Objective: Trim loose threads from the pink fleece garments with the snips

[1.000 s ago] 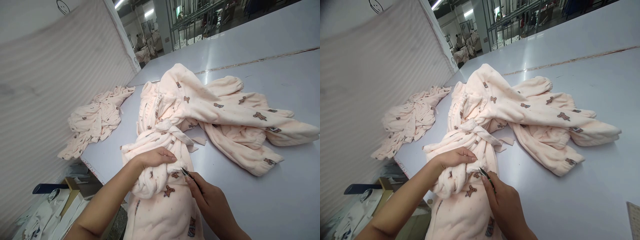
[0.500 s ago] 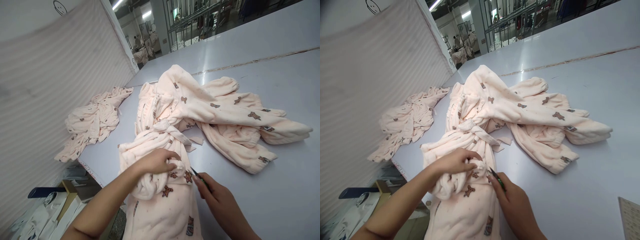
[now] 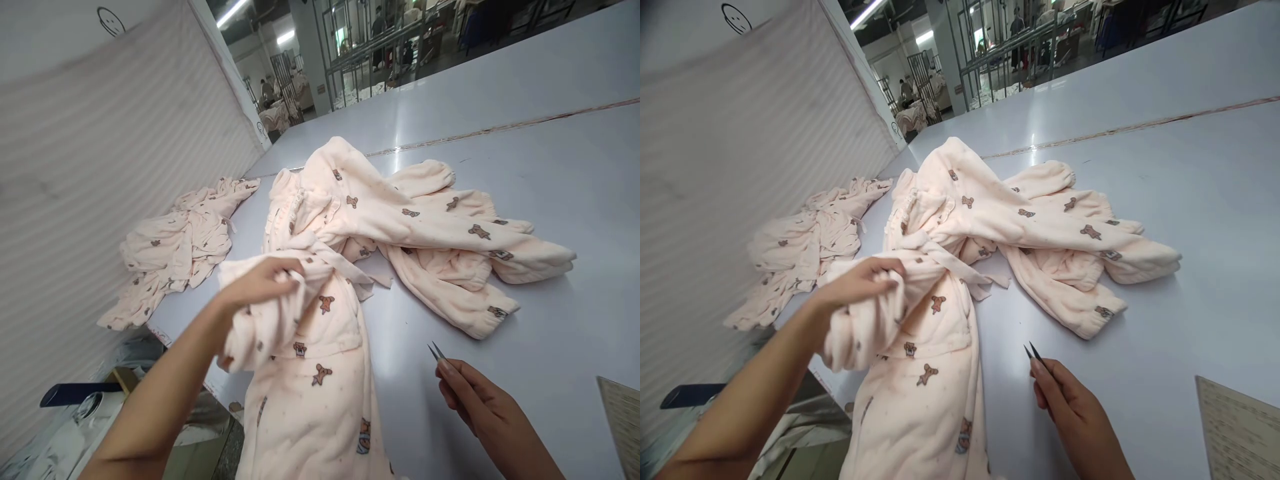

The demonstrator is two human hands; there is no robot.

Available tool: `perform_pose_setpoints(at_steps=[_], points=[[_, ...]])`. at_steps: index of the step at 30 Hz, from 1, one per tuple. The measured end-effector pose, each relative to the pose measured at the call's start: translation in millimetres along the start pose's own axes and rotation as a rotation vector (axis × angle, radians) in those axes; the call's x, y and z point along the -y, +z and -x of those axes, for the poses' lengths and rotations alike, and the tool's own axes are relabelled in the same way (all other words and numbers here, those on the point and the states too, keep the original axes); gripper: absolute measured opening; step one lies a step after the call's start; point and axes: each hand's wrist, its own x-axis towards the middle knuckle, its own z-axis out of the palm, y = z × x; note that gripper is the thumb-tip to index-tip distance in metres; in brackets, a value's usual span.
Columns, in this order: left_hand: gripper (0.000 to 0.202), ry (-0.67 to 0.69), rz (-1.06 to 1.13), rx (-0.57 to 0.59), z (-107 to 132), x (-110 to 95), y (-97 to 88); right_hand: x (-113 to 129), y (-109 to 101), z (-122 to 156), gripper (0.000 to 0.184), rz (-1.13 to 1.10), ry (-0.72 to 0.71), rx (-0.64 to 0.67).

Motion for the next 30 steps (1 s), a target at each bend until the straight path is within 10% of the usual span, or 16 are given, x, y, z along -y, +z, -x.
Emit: perform_pose_setpoints(at_steps=[4,10,13,21,25,30], points=[[0.016,-0.110,0.135,-0.135,26,1,-18.5,-9,-7,2,0.044,-0.039,0.042,0.017],[0.016,0.081,-0.297,-0.161,17,-24,35.9,10,22,3,0.042,-0.123,0.037,0.067],[0.016,0.256,-0.534,0.095,10,-33,71.1,26,42,-2,0.039,-0.161,0.014,0.099],[0.034,-0.177,-0.658,0.023,-22,-17,149.5,22,47,-2,0.038,-0.183,0.041,0.108],[0.014,-0.296,-0.483,-0.015,-31,4,115.6,9,36,4,0.038,-0.187,0.080,0.070],[0.017,-0.325,-0.211,-0.133,-9,11,13.0,13,35,-1,0.038,-0.224,0.065,0.041]])
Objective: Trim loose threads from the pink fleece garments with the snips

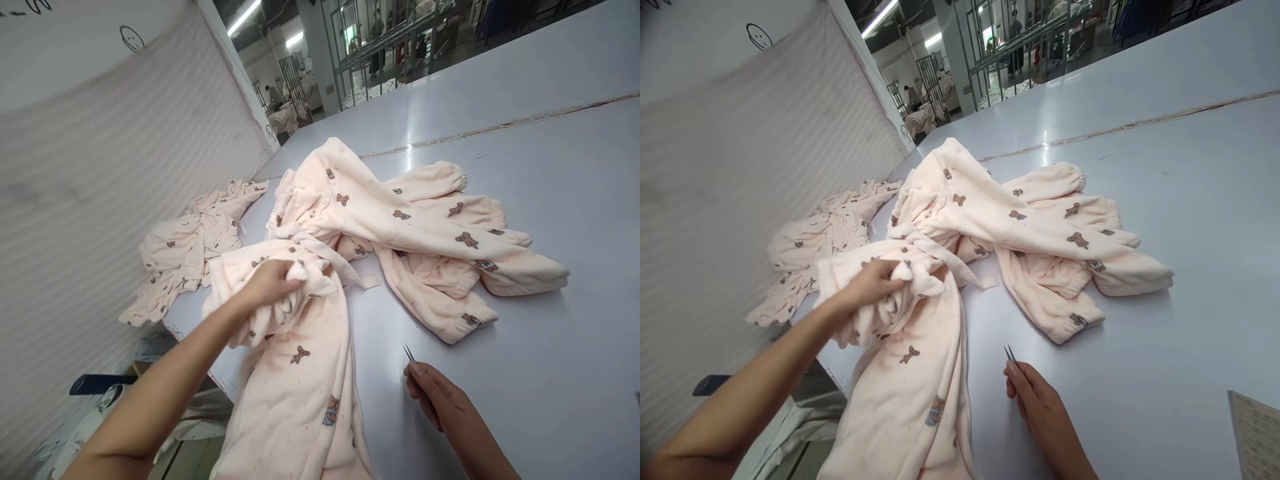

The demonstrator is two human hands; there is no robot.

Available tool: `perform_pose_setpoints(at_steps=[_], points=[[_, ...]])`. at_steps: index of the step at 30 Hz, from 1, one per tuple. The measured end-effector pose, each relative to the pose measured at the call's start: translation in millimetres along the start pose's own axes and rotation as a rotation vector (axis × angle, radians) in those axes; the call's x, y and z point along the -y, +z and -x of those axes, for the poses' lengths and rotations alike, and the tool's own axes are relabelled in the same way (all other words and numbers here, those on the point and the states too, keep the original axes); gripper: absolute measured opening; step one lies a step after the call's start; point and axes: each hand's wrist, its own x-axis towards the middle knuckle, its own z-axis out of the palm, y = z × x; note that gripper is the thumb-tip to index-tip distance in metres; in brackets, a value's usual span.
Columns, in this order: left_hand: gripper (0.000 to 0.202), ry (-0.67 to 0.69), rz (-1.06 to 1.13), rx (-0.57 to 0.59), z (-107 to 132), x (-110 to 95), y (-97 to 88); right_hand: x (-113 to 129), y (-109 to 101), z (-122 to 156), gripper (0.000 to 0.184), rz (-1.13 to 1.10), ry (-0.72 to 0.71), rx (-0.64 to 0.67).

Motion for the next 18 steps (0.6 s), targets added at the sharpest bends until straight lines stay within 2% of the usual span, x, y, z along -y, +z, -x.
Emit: perform_pose_setpoints(at_steps=[2,3,5,8,10,13,18], points=[[0.014,0.029,0.099,0.010,4,-1,-27.7,9,10,-10,0.034,-0.029,-0.025,0.010],[0.013,0.045,0.141,0.029,6,-4,-34.3,14,18,-17,0.033,-0.051,-0.040,0.020],[0.010,0.077,0.209,0.084,8,-14,-34.0,25,35,-32,0.037,-0.107,-0.084,0.043],[0.009,0.104,0.266,0.151,8,-30,-13.9,37,57,-52,0.040,-0.161,-0.166,0.084],[0.011,0.104,0.278,0.157,11,-36,1.4,37,63,-58,0.033,-0.140,-0.192,0.128],[0.007,0.087,0.283,0.126,18,-41,19.2,27,56,-52,0.027,-0.051,-0.198,0.152],[0.012,0.073,0.285,0.093,29,-45,39.6,11,37,-22,0.028,0.123,-0.257,0.001]])
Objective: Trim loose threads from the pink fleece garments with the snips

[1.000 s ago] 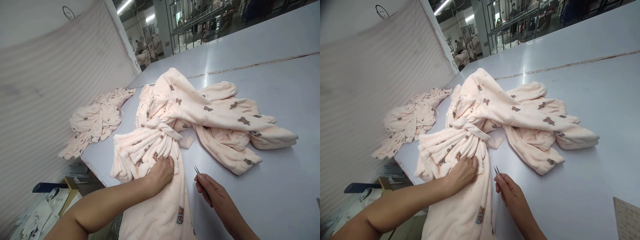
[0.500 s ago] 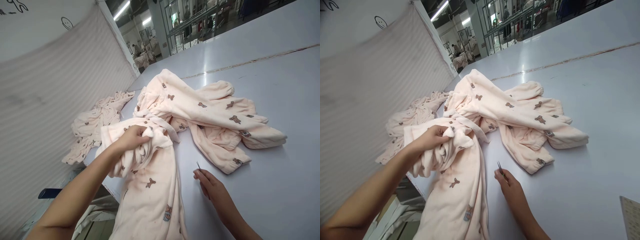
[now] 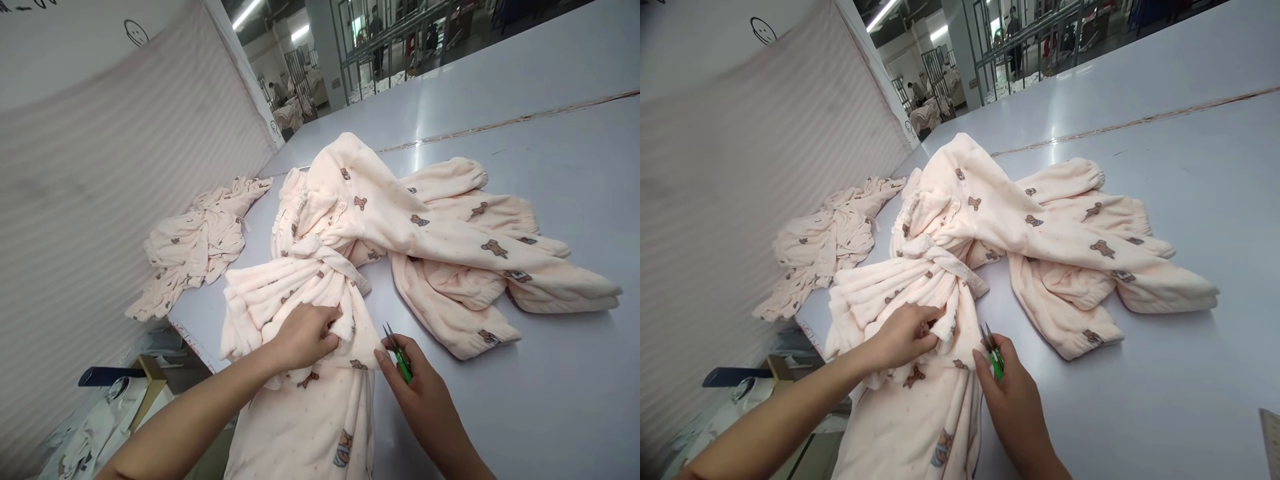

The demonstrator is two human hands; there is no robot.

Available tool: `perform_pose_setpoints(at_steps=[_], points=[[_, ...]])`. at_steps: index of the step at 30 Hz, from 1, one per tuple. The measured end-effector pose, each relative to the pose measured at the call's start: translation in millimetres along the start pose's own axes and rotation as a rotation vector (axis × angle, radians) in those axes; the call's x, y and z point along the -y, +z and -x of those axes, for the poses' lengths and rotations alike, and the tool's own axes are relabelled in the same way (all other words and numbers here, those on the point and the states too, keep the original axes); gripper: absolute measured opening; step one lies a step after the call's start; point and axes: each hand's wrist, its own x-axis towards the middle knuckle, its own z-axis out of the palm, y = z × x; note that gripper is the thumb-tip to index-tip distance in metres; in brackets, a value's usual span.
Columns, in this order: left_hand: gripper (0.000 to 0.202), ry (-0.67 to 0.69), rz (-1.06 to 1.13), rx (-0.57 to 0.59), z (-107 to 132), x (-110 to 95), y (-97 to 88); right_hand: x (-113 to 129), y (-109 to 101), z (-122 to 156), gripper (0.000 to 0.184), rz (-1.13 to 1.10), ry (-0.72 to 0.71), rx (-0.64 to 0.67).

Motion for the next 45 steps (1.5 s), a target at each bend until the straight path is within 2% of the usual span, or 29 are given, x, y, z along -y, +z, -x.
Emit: perform_pose_setpoints(at_steps=[4,6,8,10,12,15,21,25,30,37,45], points=[[0.012,-0.013,0.019,-0.018,-1,-1,8.1,5,15,3,0.034,0.027,-0.106,0.014],[0.010,-0.037,0.044,-0.042,-1,-1,10.1,7,25,-4,0.029,-0.004,-0.148,0.066],[0.022,-0.072,0.065,-0.091,1,1,11.2,9,31,-11,0.022,-0.042,-0.172,0.108],[0.025,-0.088,0.126,-0.119,3,4,10.7,12,31,-15,0.018,-0.079,-0.172,0.126],[0.020,-0.079,0.272,-0.067,2,10,7.7,15,27,-19,0.018,-0.111,-0.156,0.126],[0.022,-0.055,0.487,0.083,-7,20,-0.3,16,24,-29,0.023,-0.152,-0.099,0.124],[0.027,-0.083,0.653,0.273,-27,36,-8.3,6,30,-53,0.023,-0.129,0.026,0.167],[0.031,-0.094,0.726,0.306,-29,40,-6.6,9,26,-34,0.023,-0.062,-0.028,0.098],[0.033,-0.083,0.801,0.314,-29,43,-6.0,17,26,-7,0.029,0.037,-0.119,0.126],[0.024,-0.084,0.856,0.305,-29,45,-4.1,17,31,-12,0.029,0.183,-0.192,0.129],[0.025,-0.065,0.823,0.326,-29,43,-1.2,14,28,-9,0.026,0.458,-0.248,0.100]])
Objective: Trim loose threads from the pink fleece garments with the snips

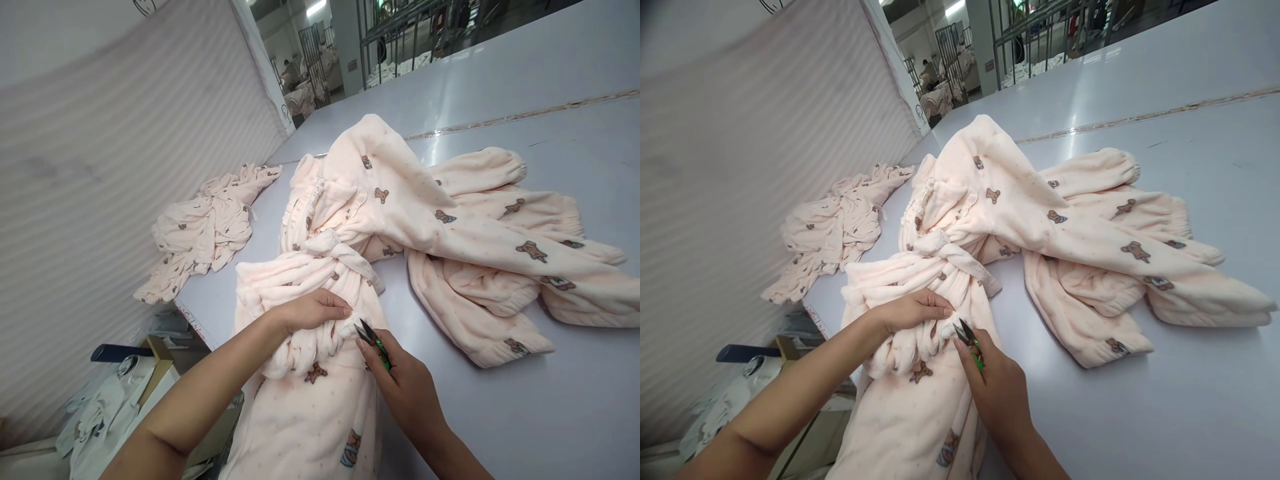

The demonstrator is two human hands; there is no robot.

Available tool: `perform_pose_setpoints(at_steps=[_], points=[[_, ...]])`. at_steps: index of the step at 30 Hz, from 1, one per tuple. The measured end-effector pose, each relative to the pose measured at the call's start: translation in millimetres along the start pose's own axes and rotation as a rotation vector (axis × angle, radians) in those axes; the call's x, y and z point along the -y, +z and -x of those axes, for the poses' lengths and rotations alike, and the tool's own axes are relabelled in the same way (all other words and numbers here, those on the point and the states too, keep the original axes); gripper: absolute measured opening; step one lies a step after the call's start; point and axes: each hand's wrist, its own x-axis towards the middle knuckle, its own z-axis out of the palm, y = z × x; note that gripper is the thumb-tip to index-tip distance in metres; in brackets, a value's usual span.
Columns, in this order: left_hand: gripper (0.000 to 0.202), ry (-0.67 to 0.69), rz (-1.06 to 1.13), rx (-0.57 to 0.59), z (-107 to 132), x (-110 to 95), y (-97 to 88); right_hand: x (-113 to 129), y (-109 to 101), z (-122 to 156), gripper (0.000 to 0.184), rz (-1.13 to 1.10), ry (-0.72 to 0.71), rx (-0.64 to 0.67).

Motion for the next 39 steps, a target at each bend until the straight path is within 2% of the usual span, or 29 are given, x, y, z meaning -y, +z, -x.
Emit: perform_pose_setpoints(at_steps=[5,12,25,32,39], points=[[0.024,0.003,-0.032,-0.001,-0.7,2.3,-0.2,-2.6,0.5,-1.9,0.028,0.203,-0.026,-0.021],[0.028,-0.009,-0.072,0.021,-1.0,2.2,1.4,0.1,-2.5,-0.3,0.029,0.277,-0.027,-0.015],[0.029,-0.004,-0.064,-0.002,-3.7,8.5,-0.5,0.0,-3.1,4.2,0.029,-0.062,0.063,0.004],[0.031,-0.021,-0.082,-0.032,-3.1,9.7,-1.1,0.5,2.3,3.5,0.030,-0.077,0.044,0.003],[0.032,0.007,-0.094,0.001,-4.0,9.5,0.0,1.0,0.0,4.2,0.028,0.019,0.037,0.022]])
